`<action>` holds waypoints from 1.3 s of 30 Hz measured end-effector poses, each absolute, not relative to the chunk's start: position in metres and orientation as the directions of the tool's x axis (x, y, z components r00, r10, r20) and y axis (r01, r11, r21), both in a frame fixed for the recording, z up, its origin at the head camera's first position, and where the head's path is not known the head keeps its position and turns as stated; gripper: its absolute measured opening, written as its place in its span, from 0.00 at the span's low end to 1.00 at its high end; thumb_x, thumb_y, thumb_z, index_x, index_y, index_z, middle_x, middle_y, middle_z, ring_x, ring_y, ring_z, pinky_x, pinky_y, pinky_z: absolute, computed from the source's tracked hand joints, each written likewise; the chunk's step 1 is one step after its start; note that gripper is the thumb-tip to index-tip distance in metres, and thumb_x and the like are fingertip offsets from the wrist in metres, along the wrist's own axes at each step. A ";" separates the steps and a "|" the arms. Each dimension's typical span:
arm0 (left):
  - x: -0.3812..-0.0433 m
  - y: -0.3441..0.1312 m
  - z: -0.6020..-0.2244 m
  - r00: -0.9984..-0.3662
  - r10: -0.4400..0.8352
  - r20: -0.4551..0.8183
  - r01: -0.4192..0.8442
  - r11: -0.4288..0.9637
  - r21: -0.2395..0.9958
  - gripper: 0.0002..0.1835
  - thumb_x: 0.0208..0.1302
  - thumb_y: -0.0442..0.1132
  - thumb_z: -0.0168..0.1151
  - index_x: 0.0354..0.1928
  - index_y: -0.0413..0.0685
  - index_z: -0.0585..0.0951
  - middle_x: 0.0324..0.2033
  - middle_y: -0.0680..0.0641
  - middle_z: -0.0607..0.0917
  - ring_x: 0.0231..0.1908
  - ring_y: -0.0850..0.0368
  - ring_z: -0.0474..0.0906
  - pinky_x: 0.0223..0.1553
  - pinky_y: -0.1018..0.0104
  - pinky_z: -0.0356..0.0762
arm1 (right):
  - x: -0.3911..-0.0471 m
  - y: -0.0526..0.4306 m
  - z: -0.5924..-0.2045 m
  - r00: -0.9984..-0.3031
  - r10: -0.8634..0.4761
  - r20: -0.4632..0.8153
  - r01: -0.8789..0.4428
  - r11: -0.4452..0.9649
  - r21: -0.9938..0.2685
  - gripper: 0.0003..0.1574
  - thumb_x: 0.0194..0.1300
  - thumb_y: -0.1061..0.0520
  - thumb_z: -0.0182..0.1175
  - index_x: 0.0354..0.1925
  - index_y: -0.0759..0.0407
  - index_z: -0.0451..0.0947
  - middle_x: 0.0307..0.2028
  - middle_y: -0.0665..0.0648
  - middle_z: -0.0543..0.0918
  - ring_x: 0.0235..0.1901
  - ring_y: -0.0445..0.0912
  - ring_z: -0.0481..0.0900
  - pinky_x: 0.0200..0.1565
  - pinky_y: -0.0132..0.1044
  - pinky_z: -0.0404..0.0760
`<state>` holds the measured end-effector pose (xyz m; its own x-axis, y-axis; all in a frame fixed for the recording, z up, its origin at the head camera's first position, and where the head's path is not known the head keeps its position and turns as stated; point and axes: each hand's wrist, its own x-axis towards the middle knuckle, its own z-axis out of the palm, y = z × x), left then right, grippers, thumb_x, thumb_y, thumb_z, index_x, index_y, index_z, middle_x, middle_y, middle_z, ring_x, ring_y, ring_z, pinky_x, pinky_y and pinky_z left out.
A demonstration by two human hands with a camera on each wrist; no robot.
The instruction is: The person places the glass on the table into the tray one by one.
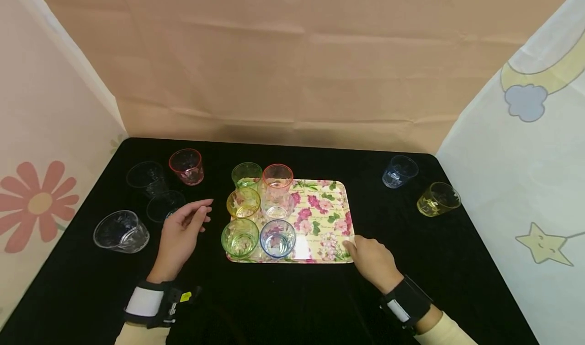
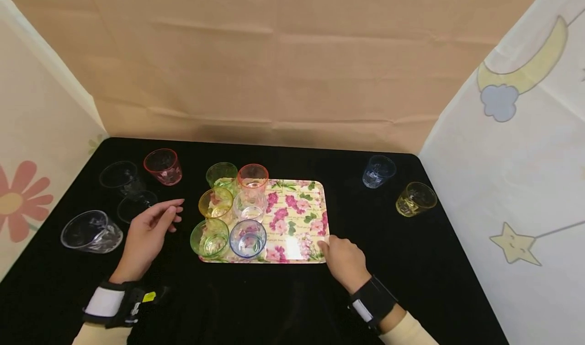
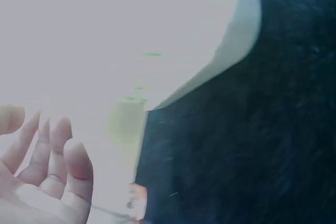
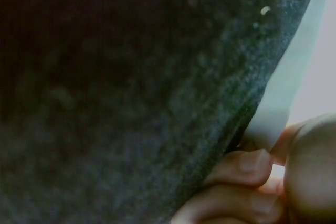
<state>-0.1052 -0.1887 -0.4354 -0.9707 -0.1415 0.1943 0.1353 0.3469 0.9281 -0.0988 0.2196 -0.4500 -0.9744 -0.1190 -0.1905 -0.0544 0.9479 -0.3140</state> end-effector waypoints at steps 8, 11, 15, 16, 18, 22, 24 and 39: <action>-0.085 -0.214 -0.406 -0.873 -0.281 0.399 0.298 0.342 0.891 0.12 0.75 0.28 0.55 0.54 0.31 0.82 0.42 0.58 0.86 0.39 0.66 0.82 0.40 0.79 0.77 | -0.098 0.222 -0.452 -0.978 -0.107 -0.180 -0.047 0.950 -0.309 0.25 0.77 0.50 0.56 0.22 0.54 0.66 0.17 0.50 0.63 0.16 0.43 0.61 0.20 0.36 0.60; -0.083 -0.228 -0.401 -0.791 -0.358 0.496 0.415 0.282 0.865 0.12 0.72 0.23 0.56 0.52 0.25 0.82 0.44 0.51 0.87 0.41 0.64 0.81 0.43 0.78 0.76 | -0.097 0.222 -0.453 -0.978 -0.107 -0.179 -0.047 0.950 -0.307 0.25 0.77 0.50 0.56 0.22 0.54 0.65 0.17 0.50 0.62 0.16 0.43 0.61 0.20 0.36 0.59; -0.077 -0.250 -0.399 -0.702 -0.464 0.541 0.481 0.251 0.840 0.15 0.66 0.20 0.59 0.53 0.26 0.82 0.48 0.48 0.86 0.47 0.59 0.79 0.50 0.75 0.73 | -0.097 0.223 -0.453 -0.979 -0.106 -0.176 -0.048 0.951 -0.305 0.24 0.77 0.50 0.56 0.22 0.54 0.66 0.17 0.50 0.63 0.16 0.43 0.61 0.20 0.36 0.60; -0.074 -0.255 -0.399 -0.695 -0.486 0.530 0.455 0.274 0.847 0.17 0.65 0.21 0.60 0.56 0.28 0.81 0.51 0.49 0.84 0.51 0.58 0.78 0.52 0.75 0.71 | -0.097 0.223 -0.453 -0.979 -0.104 -0.173 -0.047 0.951 -0.305 0.24 0.77 0.50 0.56 0.23 0.54 0.67 0.17 0.50 0.63 0.16 0.43 0.62 0.20 0.36 0.60; -0.070 -0.265 -0.398 -0.700 -0.520 0.489 0.372 0.319 0.872 0.23 0.66 0.24 0.61 0.63 0.34 0.77 0.59 0.51 0.80 0.60 0.57 0.72 0.58 0.76 0.66 | -0.097 0.223 -0.452 -0.980 -0.101 -0.170 -0.045 0.951 -0.306 0.23 0.77 0.50 0.56 0.23 0.54 0.68 0.17 0.50 0.63 0.17 0.43 0.62 0.21 0.37 0.61; -0.065 -0.283 -0.401 -0.768 -0.546 0.335 0.253 0.223 0.942 0.43 0.66 0.28 0.63 0.79 0.46 0.56 0.77 0.48 0.56 0.77 0.56 0.48 0.71 0.75 0.41 | -0.098 0.223 -0.451 -0.979 -0.098 -0.176 -0.040 0.951 -0.308 0.23 0.77 0.50 0.56 0.23 0.54 0.67 0.17 0.50 0.64 0.17 0.43 0.62 0.21 0.37 0.61; -0.065 -0.291 -0.406 -0.804 -0.539 0.250 0.225 0.113 0.968 0.51 0.66 0.28 0.65 0.81 0.51 0.44 0.80 0.47 0.43 0.79 0.58 0.37 0.73 0.74 0.29 | -0.098 0.223 -0.451 -0.978 -0.098 -0.183 -0.038 0.951 -0.307 0.24 0.77 0.50 0.56 0.23 0.54 0.67 0.17 0.51 0.64 0.17 0.43 0.62 0.21 0.37 0.61; -0.064 -0.303 -0.448 -0.898 -0.440 0.021 -0.057 0.164 0.985 0.68 0.63 0.26 0.68 0.77 0.72 0.23 0.80 0.47 0.32 0.78 0.57 0.28 0.72 0.74 0.37 | -0.100 0.220 -0.452 -0.976 -0.110 -0.188 -0.043 0.944 -0.328 0.24 0.77 0.50 0.56 0.23 0.54 0.67 0.17 0.51 0.64 0.17 0.43 0.62 0.21 0.37 0.61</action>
<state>-0.0644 -0.3031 -0.4479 -0.8977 -0.4401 0.0210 -0.0574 0.1641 0.9848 -0.1001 0.2204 -0.4524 -0.9760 -0.1101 -0.1880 -0.0433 0.9438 -0.3277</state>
